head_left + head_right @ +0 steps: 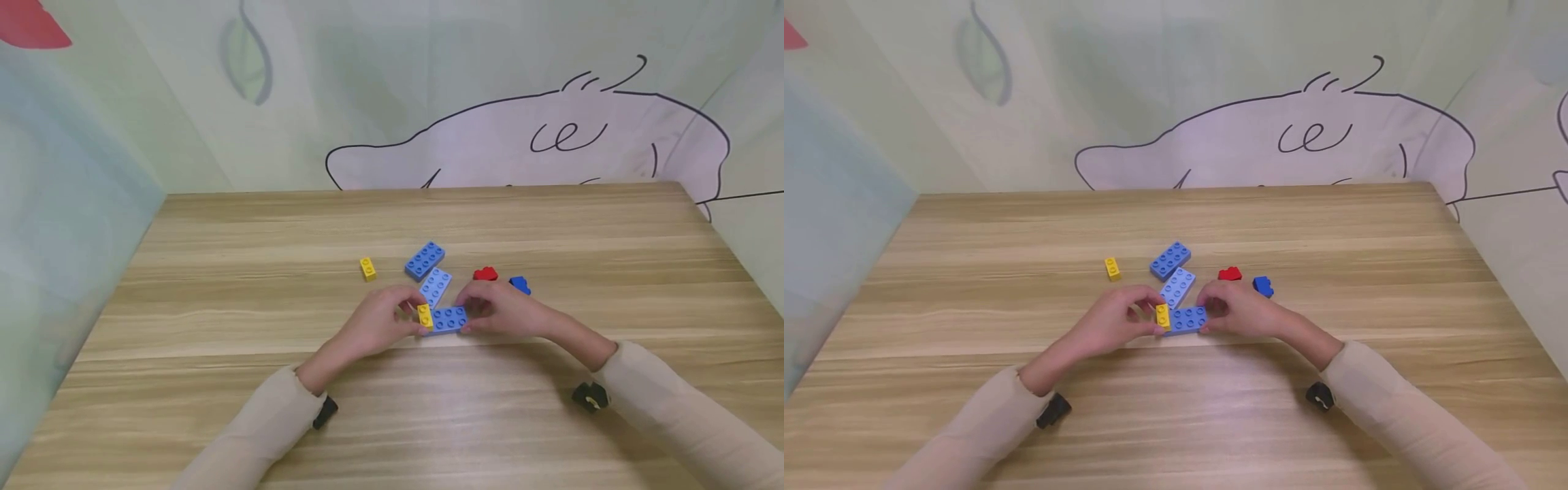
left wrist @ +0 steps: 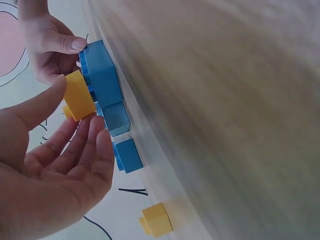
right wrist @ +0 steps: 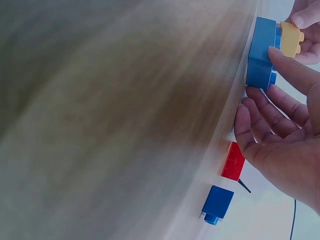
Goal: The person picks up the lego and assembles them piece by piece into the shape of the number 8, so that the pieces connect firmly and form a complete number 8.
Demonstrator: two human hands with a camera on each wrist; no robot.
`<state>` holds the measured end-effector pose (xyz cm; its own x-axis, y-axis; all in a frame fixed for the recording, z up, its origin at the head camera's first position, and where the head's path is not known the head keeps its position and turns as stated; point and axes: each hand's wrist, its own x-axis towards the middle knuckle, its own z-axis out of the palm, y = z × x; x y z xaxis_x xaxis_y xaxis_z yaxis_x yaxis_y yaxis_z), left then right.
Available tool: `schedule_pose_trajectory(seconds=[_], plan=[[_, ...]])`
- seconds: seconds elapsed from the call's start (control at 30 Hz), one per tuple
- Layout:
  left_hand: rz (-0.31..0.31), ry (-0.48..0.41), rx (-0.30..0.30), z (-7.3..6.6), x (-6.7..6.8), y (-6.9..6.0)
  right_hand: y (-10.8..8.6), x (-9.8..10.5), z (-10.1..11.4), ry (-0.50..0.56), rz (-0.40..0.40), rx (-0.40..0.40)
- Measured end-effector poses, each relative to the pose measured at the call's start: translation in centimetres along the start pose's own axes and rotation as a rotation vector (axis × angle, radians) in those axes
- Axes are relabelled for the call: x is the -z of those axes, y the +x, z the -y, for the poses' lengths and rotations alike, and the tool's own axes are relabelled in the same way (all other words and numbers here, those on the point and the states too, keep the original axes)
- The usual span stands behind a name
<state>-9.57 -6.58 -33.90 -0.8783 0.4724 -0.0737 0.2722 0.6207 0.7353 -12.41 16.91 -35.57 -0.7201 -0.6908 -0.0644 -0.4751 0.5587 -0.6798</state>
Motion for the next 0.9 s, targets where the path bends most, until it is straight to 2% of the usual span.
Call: schedule_pose_trajectory(seconds=[0.33,0.9], plan=[[0.007,0.006,-0.009,-0.09,-0.02,0.00,-0.06,0.04,0.07,0.003,0.003,0.002],[-0.001,0.010,0.012,-0.16,-0.24,0.15,-0.03,-0.07,-0.03,0.006,0.000,0.009]])
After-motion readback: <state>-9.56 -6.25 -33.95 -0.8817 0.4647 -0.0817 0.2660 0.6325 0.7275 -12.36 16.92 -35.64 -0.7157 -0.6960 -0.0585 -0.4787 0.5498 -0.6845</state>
